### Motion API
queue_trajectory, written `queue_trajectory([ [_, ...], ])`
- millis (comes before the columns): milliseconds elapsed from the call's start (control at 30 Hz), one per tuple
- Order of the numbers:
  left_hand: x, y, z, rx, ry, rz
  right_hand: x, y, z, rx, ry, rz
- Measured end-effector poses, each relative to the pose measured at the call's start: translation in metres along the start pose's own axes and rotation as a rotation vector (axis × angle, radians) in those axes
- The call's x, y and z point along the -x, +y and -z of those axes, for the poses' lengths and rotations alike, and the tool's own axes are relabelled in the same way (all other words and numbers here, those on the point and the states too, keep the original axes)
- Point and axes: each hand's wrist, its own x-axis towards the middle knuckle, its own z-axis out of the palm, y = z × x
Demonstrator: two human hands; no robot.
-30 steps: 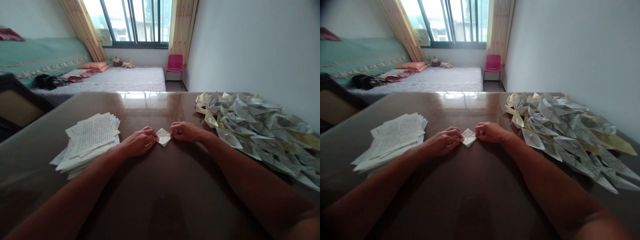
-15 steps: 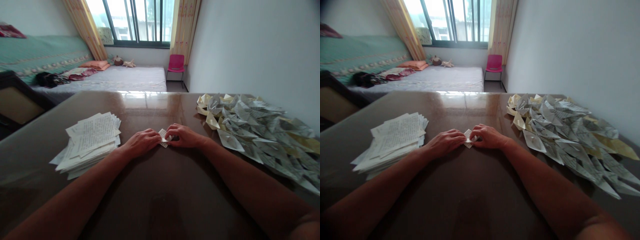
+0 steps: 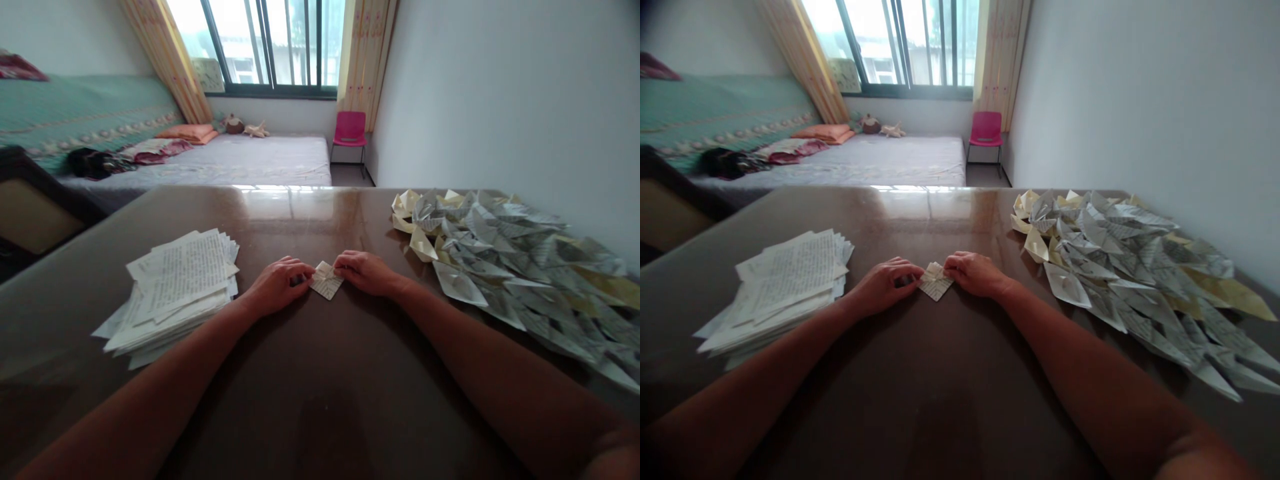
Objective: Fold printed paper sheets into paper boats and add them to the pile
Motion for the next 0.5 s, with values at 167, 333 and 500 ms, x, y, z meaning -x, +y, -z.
queue_trajectory([
  [167,-0.002,-0.003,-0.001,0.089,0.039,0.169,-0.002,-0.004,-0.004,-0.024,0.03,-0.127],
  [333,-0.005,0.001,-0.006,0.094,0.056,0.215,-0.004,-0.005,-0.006,-0.082,0.039,-0.221],
  [500,-0.005,0.006,-0.013,-0.105,0.102,0.204,-0.004,-0.011,-0.005,-0.024,0.027,-0.223],
])
